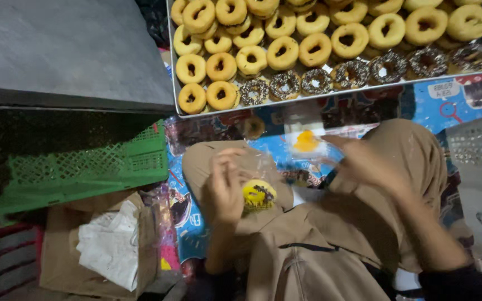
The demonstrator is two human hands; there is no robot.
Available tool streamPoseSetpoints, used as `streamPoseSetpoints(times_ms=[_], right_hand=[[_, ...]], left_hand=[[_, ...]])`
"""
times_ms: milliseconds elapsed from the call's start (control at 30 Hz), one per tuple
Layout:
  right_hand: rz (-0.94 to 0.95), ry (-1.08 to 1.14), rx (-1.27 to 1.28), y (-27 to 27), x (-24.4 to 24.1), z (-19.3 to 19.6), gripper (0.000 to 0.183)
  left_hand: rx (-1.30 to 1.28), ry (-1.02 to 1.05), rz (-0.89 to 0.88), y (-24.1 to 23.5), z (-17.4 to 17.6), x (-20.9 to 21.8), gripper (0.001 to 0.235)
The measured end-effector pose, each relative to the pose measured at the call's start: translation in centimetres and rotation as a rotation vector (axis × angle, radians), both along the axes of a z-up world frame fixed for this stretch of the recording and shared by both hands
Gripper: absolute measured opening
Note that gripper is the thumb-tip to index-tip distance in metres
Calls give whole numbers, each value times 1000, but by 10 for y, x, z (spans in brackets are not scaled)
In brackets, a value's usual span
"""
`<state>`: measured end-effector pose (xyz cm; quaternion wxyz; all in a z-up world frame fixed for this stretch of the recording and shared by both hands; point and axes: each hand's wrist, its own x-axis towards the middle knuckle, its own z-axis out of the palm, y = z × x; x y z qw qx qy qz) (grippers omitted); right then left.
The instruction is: The person sits on the floor and repeatedly picks donuts from a metal tray, places them into small clear plastic bags, and sets the filled bags into a white plastic basket. The tray contains plain and chocolate-sprinkled donuts.
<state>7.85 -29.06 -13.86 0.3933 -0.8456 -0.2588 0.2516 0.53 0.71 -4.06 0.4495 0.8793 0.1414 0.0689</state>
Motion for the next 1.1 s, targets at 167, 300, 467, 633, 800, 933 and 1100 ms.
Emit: streamPoseSetpoints(times_ms=[167,300,467,633,800,933,1100], right_hand=[[-499,53,766,156,-32,-89,14],[-819,497,795,200,-91,-153,20],[-730,706,539,157,-123,-221,27],[-456,-120,-44,66,14,-260,28],[-87,-242,-635,46,85,-263,43],[-108,-530,-452,54,89,-270,45],[5,-355,-615,54,89,-271,20]], left_hand=[[-3,190,268,21,-84,-1,16],[-232,-227,224,62,-146,-45,15],[-240,34,350,109,-207,-82,21],[-363,6,25,106,-273,26,17],[194,214,-313,57,-335,131,36],[442,305,-454,41,-334,137,54],[560,-201,-570,36,-308,132,76]])
